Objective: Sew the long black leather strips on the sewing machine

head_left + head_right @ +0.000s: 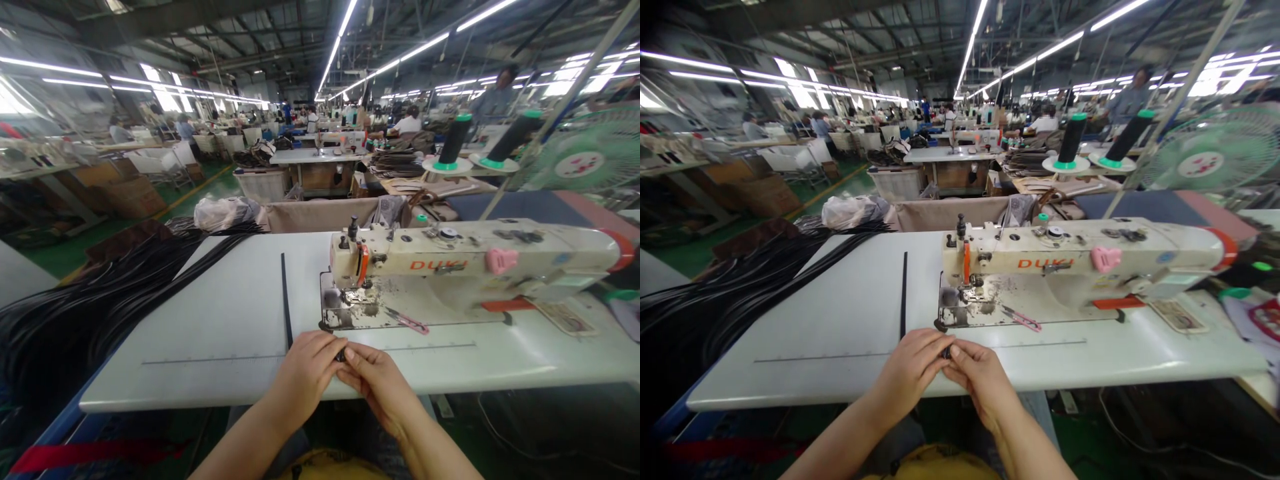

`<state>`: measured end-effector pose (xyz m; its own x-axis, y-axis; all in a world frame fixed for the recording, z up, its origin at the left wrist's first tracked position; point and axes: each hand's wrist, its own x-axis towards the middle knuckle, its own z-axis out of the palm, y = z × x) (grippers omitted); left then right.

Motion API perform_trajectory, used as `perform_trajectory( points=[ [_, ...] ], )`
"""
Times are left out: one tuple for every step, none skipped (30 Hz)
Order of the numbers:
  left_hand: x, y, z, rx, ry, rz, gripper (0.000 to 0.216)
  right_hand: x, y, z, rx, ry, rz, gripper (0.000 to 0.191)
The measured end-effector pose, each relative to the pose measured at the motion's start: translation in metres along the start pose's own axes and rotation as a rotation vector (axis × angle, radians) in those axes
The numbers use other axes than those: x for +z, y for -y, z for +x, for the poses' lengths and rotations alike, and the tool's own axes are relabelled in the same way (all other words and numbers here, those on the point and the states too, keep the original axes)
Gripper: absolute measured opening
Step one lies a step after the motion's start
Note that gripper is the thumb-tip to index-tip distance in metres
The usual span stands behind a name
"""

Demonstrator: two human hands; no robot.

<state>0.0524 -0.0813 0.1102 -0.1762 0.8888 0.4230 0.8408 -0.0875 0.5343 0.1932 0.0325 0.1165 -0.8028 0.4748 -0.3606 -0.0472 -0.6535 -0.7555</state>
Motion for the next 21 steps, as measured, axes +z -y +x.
perform_trajectory(
  points=[
    [0.000,0.000,0.000,-0.016,-0.012,-0.029,0.036,0.000,0.000,0.001,0.005,-0.007,0.018,0.049],
    [0.000,0.000,0.001,-0.039,-0.036,-0.068,0.036,-0.001,0.001,0.001,0.001,-0.020,0.031,0.050],
    [0.000,0.002,0.001,-0.067,-0.071,-0.117,0.035,-0.001,0.003,0.001,-0.010,-0.041,0.033,0.049],
    [0.000,0.004,0.002,-0.103,-0.112,-0.177,0.034,-0.002,0.006,0.001,-0.029,-0.070,0.019,0.049],
    [0.000,0.007,0.003,-0.150,-0.150,-0.243,0.032,-0.003,0.011,0.001,-0.057,-0.105,-0.014,0.049],
    [0.000,0.010,0.004,-0.208,-0.177,-0.317,0.031,-0.005,0.019,0.001,-0.098,-0.142,-0.066,0.050],
    [-0.002,0.014,0.004,-0.275,-0.187,-0.403,0.030,-0.007,0.029,-0.001,-0.153,-0.181,-0.135,0.050],
    [-0.003,0.019,0.005,-0.346,-0.180,-0.502,0.030,-0.010,0.042,-0.002,-0.220,-0.215,-0.220,0.050],
    [-0.006,0.023,0.005,-0.414,-0.162,-0.610,0.030,-0.013,0.058,-0.004,-0.299,-0.249,-0.319,0.050],
    [-0.008,0.027,0.004,-0.473,-0.148,-0.723,0.033,-0.017,0.077,-0.006,-0.383,-0.280,-0.427,0.047],
    [-0.011,0.031,0.004,-0.519,-0.154,-0.831,0.036,-0.022,0.096,-0.009,-0.460,-0.313,-0.555,0.045],
    [-0.013,0.036,0.003,-0.553,-0.183,-0.927,0.039,-0.027,0.117,-0.011,-0.537,-0.376,-0.693,0.042],
    [-0.016,0.040,0.001,-0.582,-0.233,-1.005,0.044,-0.031,0.138,-0.013,-0.629,-0.479,-0.840,0.038],
    [-0.018,0.045,0.000,-0.606,-0.295,-1.068,0.048,-0.035,0.157,-0.015,-0.729,-0.605,-0.985,0.034],
    [-0.019,0.050,-0.002,-0.624,-0.356,-1.125,0.051,-0.039,0.176,-0.017,-0.819,-0.723,-1.137,0.030],
    [-0.021,0.055,-0.005,-0.639,-0.409,-1.182,0.052,-0.042,0.192,-0.017,-0.887,-0.808,-1.275,0.029],
    [-0.022,0.061,-0.008,-0.649,-0.448,-1.242,0.052,-0.043,0.205,-0.016,-0.926,-0.868,-1.400,0.031],
    [-0.022,0.066,-0.010,-0.655,-0.477,-1.304,0.050,-0.044,0.217,-0.015,-0.936,-0.917,-1.514,0.034],
    [-0.022,0.071,-0.013,-0.657,-0.506,-1.363,0.048,-0.044,0.226,-0.013,-0.916,-0.953,-1.613,0.037],
    [-0.022,0.076,-0.015,-0.658,-0.531,-1.412,0.046,-0.043,0.233,-0.010,-0.877,-0.975,-1.702,0.039],
    [-0.022,0.080,-0.018,-0.659,-0.551,-1.447,0.044,-0.042,0.239,-0.006,-0.832,-0.986,-1.780,0.041]
  ],
)
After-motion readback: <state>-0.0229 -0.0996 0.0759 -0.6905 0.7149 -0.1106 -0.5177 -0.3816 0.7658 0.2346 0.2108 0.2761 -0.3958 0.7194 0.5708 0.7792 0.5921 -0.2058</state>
